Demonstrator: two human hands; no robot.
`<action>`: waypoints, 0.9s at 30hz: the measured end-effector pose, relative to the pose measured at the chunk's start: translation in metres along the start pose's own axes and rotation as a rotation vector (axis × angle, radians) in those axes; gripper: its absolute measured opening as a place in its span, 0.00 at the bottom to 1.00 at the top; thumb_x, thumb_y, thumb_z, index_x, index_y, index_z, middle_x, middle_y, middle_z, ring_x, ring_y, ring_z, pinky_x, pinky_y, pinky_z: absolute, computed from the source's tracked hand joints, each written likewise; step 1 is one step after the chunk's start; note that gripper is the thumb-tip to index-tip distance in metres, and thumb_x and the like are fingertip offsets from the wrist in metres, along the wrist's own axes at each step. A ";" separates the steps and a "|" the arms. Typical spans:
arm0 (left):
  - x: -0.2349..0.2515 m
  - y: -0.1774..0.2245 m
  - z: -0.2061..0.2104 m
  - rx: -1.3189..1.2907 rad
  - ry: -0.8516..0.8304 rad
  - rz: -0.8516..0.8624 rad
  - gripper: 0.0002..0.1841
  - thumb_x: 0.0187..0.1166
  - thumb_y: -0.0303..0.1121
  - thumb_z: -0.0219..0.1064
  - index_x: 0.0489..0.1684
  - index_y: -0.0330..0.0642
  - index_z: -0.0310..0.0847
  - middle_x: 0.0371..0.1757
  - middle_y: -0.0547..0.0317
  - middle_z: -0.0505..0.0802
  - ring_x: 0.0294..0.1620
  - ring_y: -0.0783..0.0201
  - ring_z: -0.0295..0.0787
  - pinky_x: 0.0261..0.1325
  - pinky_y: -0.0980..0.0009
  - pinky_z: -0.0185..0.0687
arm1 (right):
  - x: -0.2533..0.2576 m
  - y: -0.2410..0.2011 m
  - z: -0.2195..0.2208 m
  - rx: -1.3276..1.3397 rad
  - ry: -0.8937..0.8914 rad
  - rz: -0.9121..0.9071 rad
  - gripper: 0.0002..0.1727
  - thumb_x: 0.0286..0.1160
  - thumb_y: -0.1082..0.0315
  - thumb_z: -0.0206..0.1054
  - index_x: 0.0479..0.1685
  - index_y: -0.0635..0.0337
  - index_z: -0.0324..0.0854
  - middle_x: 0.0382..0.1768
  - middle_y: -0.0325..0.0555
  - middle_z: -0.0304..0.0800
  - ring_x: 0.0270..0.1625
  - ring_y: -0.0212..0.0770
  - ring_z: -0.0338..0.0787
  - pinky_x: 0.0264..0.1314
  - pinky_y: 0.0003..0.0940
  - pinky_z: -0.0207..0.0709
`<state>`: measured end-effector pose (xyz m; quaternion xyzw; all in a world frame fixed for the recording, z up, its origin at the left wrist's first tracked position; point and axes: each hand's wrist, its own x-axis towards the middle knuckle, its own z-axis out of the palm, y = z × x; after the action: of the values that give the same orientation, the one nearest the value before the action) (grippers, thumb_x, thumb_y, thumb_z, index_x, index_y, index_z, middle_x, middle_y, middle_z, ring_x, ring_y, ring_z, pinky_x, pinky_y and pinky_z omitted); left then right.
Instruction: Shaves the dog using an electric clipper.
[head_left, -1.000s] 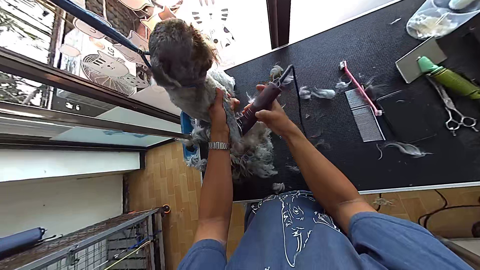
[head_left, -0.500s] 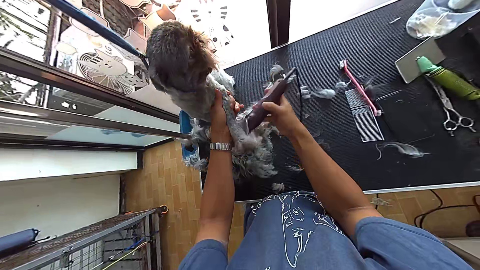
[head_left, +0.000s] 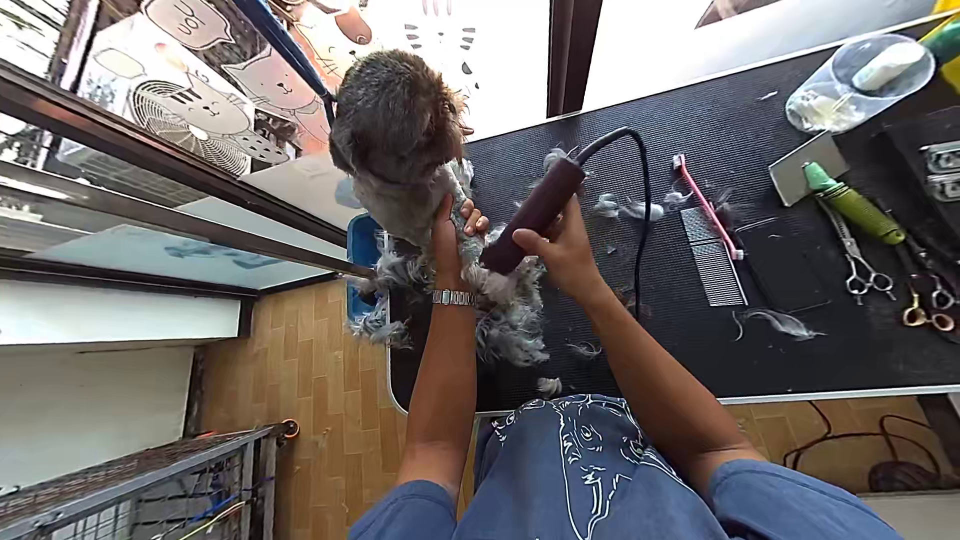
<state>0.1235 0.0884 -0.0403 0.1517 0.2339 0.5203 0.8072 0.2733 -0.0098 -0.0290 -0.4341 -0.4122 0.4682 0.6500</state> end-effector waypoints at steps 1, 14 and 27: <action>0.001 -0.001 -0.001 0.026 0.026 0.017 0.27 0.96 0.49 0.33 0.28 0.49 0.72 0.15 0.69 0.75 0.10 0.73 0.70 0.19 0.81 0.73 | -0.005 -0.001 0.001 -0.037 -0.008 0.002 0.42 0.66 0.69 0.79 0.78 0.65 0.56 0.53 0.50 0.88 0.51 0.40 0.94 0.55 0.39 0.92; 0.012 -0.008 0.009 0.255 0.296 0.170 0.20 0.96 0.40 0.41 0.29 0.48 0.68 0.13 0.68 0.71 0.07 0.72 0.64 0.14 0.78 0.69 | -0.022 -0.013 0.012 -0.287 0.015 -0.143 0.48 0.67 0.68 0.81 0.83 0.59 0.49 0.59 0.52 0.85 0.54 0.43 0.94 0.48 0.40 0.92; 0.016 -0.022 0.012 0.348 0.483 0.293 0.11 0.92 0.36 0.53 0.36 0.47 0.69 0.17 0.65 0.73 0.10 0.70 0.68 0.15 0.75 0.74 | -0.018 0.004 0.005 -0.462 0.166 -0.477 0.48 0.58 0.62 0.87 0.73 0.70 0.58 0.52 0.55 0.89 0.56 0.42 0.93 0.58 0.44 0.90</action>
<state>0.1524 0.0938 -0.0445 0.1916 0.4794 0.6042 0.6070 0.2633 -0.0258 -0.0341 -0.4978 -0.5431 0.1605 0.6569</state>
